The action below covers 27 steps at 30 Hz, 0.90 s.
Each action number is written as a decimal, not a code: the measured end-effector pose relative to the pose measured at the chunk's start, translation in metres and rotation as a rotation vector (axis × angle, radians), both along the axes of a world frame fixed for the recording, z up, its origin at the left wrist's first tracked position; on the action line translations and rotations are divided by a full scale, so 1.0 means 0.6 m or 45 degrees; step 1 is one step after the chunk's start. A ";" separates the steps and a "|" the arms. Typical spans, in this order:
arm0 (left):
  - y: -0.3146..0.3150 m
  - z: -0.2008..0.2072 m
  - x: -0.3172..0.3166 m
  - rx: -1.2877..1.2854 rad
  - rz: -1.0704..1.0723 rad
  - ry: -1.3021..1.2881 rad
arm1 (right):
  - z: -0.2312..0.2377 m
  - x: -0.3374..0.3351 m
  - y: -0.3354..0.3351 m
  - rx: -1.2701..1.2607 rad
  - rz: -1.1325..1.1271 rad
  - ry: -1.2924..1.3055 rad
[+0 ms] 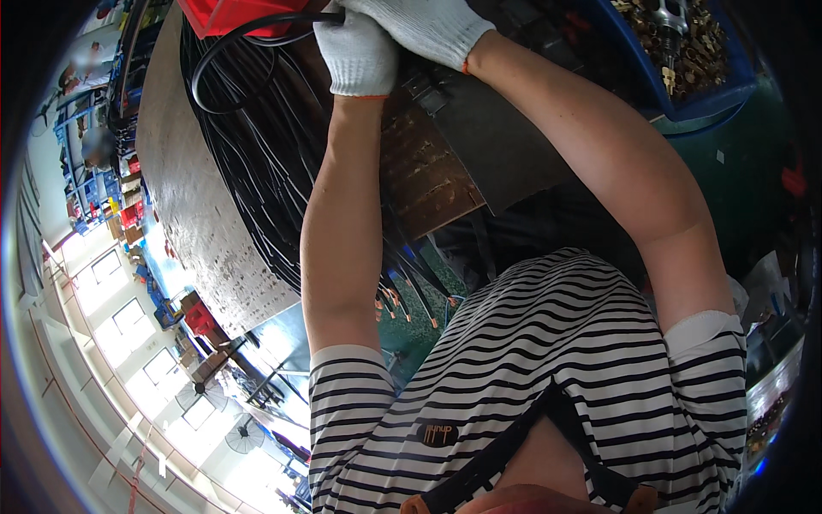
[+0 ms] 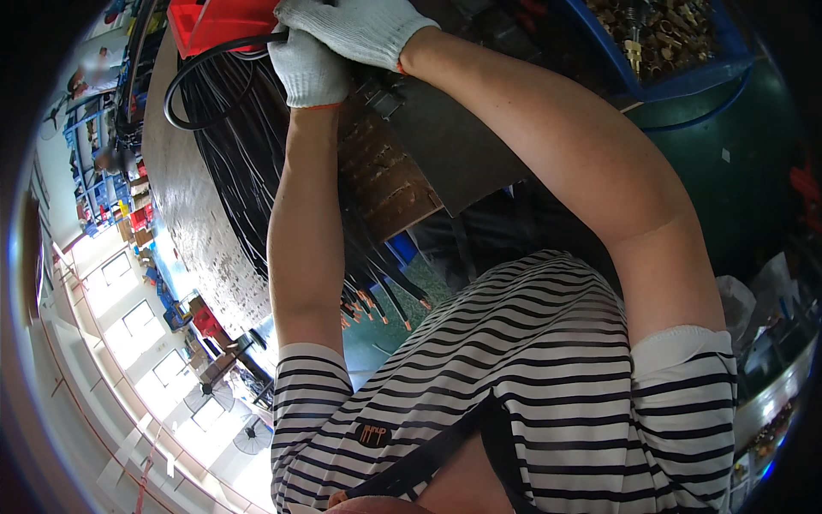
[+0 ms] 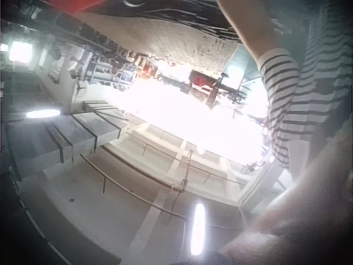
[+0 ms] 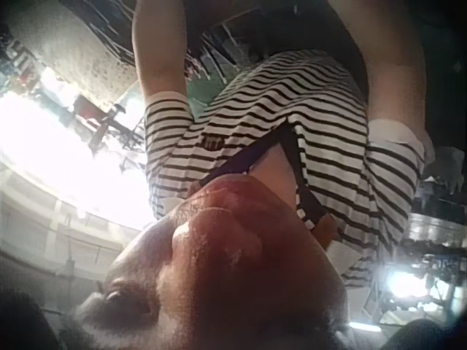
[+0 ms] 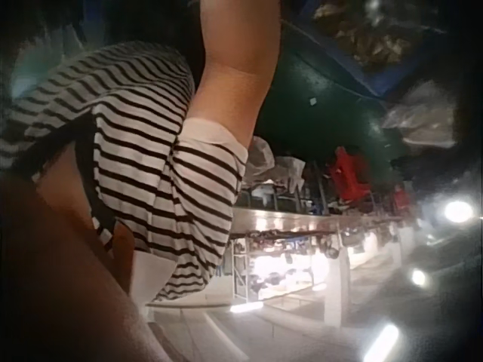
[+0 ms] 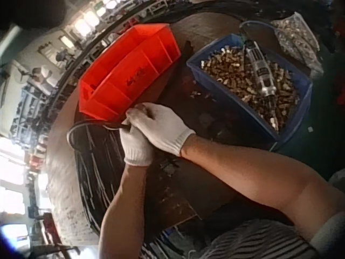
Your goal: Assembling metal connectors onto the ends of thick black cables using an electric screwdriver.
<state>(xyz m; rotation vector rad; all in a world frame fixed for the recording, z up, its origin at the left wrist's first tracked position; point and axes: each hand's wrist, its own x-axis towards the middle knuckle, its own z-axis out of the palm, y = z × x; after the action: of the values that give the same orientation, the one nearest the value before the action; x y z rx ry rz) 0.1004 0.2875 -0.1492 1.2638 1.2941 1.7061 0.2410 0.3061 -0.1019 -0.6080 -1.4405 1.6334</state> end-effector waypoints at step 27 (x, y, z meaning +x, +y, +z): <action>-0.268 0.152 0.163 -0.311 -0.543 -1.447 | 0.085 0.182 -0.222 0.861 -0.279 -0.153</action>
<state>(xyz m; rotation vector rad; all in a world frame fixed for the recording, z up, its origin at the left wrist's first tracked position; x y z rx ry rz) 0.1980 0.1268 -0.0578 0.2389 0.4621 1.4756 0.3505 0.1727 -0.0506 -0.4488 -1.8121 0.8672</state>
